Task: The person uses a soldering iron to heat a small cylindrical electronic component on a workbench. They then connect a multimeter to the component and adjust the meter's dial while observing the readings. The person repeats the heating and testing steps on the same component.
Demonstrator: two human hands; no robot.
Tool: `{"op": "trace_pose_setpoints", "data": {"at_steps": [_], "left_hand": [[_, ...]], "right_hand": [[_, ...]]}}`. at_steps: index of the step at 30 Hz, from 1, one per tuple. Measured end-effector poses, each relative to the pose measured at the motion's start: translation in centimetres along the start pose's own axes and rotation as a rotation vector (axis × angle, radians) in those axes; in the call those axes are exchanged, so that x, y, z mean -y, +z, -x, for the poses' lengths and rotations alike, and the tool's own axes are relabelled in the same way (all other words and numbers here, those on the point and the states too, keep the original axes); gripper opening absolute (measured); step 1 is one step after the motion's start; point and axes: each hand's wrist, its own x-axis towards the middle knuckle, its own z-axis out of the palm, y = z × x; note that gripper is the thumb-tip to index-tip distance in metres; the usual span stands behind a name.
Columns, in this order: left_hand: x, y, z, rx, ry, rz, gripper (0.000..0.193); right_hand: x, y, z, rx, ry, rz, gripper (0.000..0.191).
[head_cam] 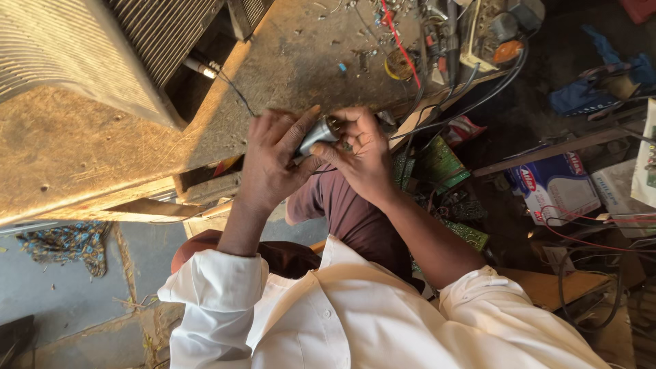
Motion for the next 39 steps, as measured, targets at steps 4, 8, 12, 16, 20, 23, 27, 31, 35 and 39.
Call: {"op": "trace_pose_setpoints", "data": {"at_steps": [4, 8, 12, 16, 20, 23, 27, 31, 35, 39], "left_hand": [[0.3, 0.2, 0.2, -0.036, -0.102, 0.171, 0.066], [-0.4, -0.5, 1.6, -0.094, -0.213, 0.18, 0.064], [-1.1, -1.2, 2.9, -0.148, -0.251, 0.134, 0.063], [-1.2, -1.6, 3.8, -0.153, -0.251, 0.121, 0.064], [-1.0, -1.5, 4.4, -0.148, -0.282, 0.151, 0.064], [-0.9, -1.5, 4.5, -0.155, -0.278, 0.145, 0.063], [-0.8, -1.6, 4.6, -0.169, -0.298, 0.143, 0.063], [-0.8, -1.8, 4.7, -0.173, -0.303, 0.132, 0.064], [-0.8, -2.0, 5.0, -0.164, -0.335, 0.119, 0.064], [-0.7, -2.2, 5.1, -0.182, -0.307, 0.118, 0.064]], "right_hand": [[0.8, -1.6, -1.4, -0.066, -0.119, 0.371, 0.021], [1.1, -6.9, -5.0, -0.275, -0.201, 1.035, 0.027], [0.5, -10.6, -6.8, -0.202, -0.064, 1.37, 0.048], [-0.3, -11.2, -6.8, -0.173, -0.069, 1.393, 0.05], [-1.1, -11.6, -6.8, -0.162, -0.074, 1.426, 0.041], [-1.9, -12.5, -7.2, -0.165, -0.118, 1.472, 0.031], [-2.9, -13.3, -7.8, -0.156, -0.206, 1.559, 0.023], [-3.1, -13.2, -8.4, -0.118, -0.259, 1.622, 0.025], [-2.4, -12.2, -8.5, -0.113, -0.198, 1.589, 0.046], [-1.7, -11.4, -8.6, -0.046, -0.195, 1.474, 0.045]]}}
